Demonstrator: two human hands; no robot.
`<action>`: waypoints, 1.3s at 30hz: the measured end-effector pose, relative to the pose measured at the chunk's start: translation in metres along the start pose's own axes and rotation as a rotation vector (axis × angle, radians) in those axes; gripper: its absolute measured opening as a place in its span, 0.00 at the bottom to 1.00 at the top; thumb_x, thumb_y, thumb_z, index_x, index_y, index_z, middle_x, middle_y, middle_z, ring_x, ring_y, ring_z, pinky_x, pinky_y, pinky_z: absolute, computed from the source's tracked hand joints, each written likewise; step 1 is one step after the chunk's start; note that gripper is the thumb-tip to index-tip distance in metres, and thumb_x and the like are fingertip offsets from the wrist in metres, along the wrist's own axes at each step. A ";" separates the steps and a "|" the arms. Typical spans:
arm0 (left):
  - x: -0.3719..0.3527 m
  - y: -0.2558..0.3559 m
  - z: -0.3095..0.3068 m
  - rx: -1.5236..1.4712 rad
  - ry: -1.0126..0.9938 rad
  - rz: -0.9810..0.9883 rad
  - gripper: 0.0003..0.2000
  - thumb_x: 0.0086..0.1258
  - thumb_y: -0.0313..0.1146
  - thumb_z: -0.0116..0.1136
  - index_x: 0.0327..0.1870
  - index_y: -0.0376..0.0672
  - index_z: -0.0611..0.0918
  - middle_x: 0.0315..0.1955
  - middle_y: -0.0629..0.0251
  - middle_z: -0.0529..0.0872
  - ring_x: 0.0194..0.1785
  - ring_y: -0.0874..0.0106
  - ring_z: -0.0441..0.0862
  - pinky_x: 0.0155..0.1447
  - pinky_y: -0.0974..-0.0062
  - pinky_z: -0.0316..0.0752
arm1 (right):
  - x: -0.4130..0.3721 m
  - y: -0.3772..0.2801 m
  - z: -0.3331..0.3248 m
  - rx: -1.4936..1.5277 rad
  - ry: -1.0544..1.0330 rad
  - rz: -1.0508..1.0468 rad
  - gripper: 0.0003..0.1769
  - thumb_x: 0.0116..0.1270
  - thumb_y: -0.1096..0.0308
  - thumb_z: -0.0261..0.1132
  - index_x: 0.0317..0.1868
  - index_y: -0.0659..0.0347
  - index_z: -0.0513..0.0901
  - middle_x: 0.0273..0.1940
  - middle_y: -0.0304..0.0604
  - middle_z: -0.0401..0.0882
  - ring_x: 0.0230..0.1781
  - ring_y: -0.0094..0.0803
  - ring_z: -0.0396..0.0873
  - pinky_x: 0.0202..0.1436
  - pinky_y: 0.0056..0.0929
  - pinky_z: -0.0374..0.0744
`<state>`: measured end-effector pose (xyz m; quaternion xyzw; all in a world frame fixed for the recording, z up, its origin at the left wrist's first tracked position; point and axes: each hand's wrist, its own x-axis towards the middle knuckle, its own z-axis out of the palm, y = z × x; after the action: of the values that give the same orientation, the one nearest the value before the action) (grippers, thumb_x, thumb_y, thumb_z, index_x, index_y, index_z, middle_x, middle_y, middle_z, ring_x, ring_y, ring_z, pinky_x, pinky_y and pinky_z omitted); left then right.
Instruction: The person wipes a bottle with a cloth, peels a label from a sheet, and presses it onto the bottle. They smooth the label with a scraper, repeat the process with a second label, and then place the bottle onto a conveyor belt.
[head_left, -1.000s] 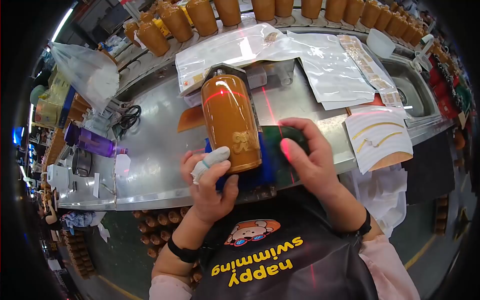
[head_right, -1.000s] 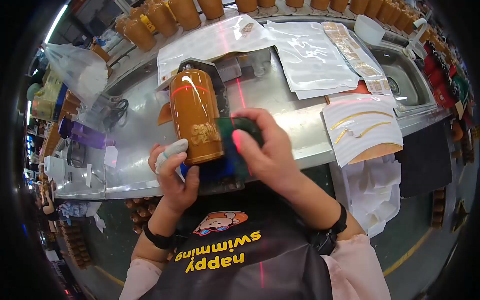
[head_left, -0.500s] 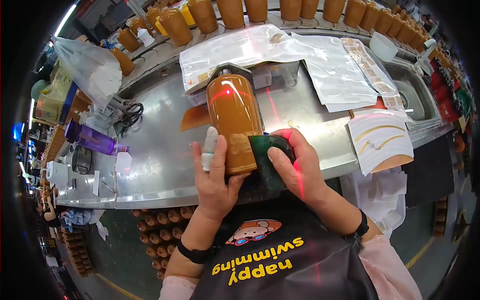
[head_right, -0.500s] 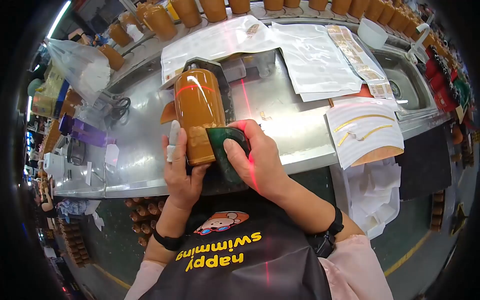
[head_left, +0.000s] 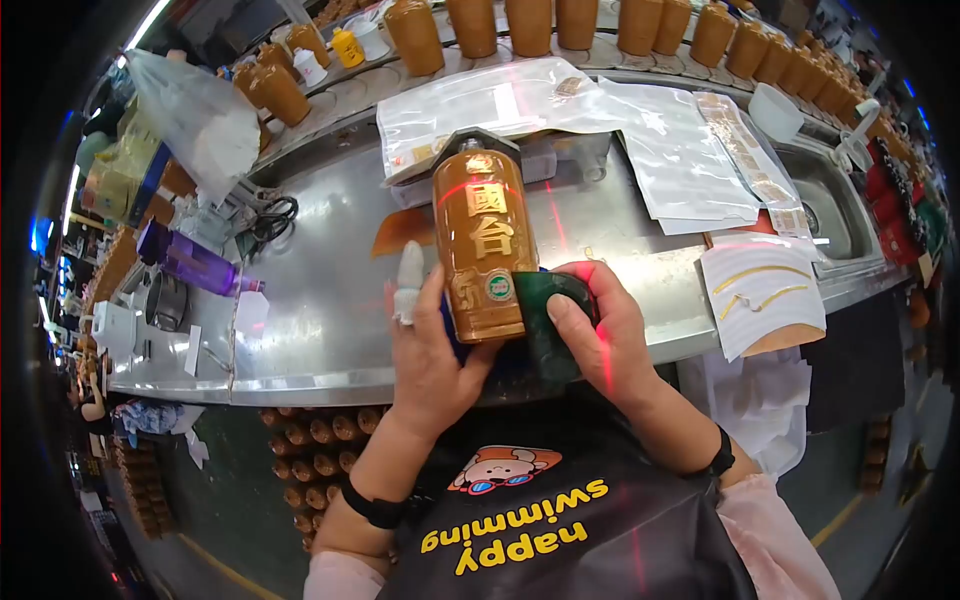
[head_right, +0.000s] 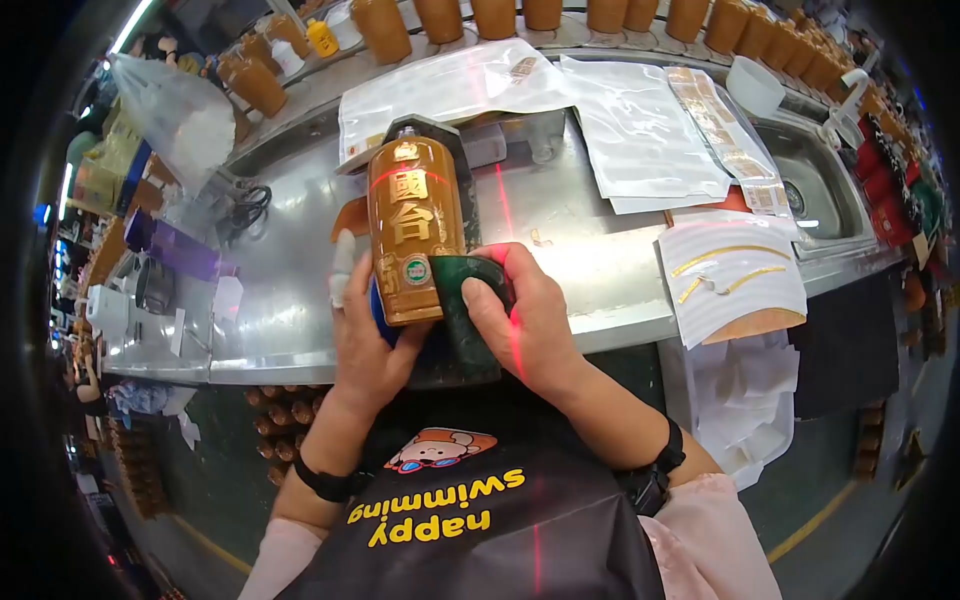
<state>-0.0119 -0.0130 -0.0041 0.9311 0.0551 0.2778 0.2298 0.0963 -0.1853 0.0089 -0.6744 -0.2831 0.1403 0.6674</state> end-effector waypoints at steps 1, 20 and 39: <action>0.010 0.008 -0.003 0.052 -0.008 0.068 0.40 0.63 0.40 0.70 0.72 0.34 0.63 0.70 0.46 0.67 0.74 0.46 0.63 0.76 0.52 0.53 | 0.000 0.001 0.001 0.021 0.010 0.003 0.14 0.72 0.68 0.62 0.53 0.67 0.74 0.36 0.39 0.81 0.34 0.20 0.76 0.39 0.23 0.78; -0.009 -0.011 0.012 -0.422 -0.017 -0.183 0.36 0.73 0.47 0.60 0.72 0.30 0.62 0.66 0.43 0.72 0.73 0.46 0.65 0.78 0.56 0.49 | -0.002 0.004 -0.003 -0.048 0.025 -0.045 0.14 0.70 0.69 0.64 0.52 0.66 0.75 0.32 0.42 0.80 0.32 0.23 0.77 0.38 0.26 0.78; 0.019 -0.009 0.007 -0.186 0.194 0.086 0.36 0.78 0.62 0.36 0.64 0.32 0.72 0.64 0.48 0.74 0.71 0.53 0.66 0.79 0.48 0.46 | 0.065 0.061 -0.295 -1.127 0.425 -0.200 0.20 0.54 0.82 0.58 0.46 0.59 0.88 0.66 0.59 0.72 0.64 0.54 0.74 0.66 0.38 0.74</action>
<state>0.0080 -0.0031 -0.0040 0.8760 0.0109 0.3800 0.2968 0.3279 -0.3876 -0.0180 -0.9071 -0.2363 -0.2319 0.2598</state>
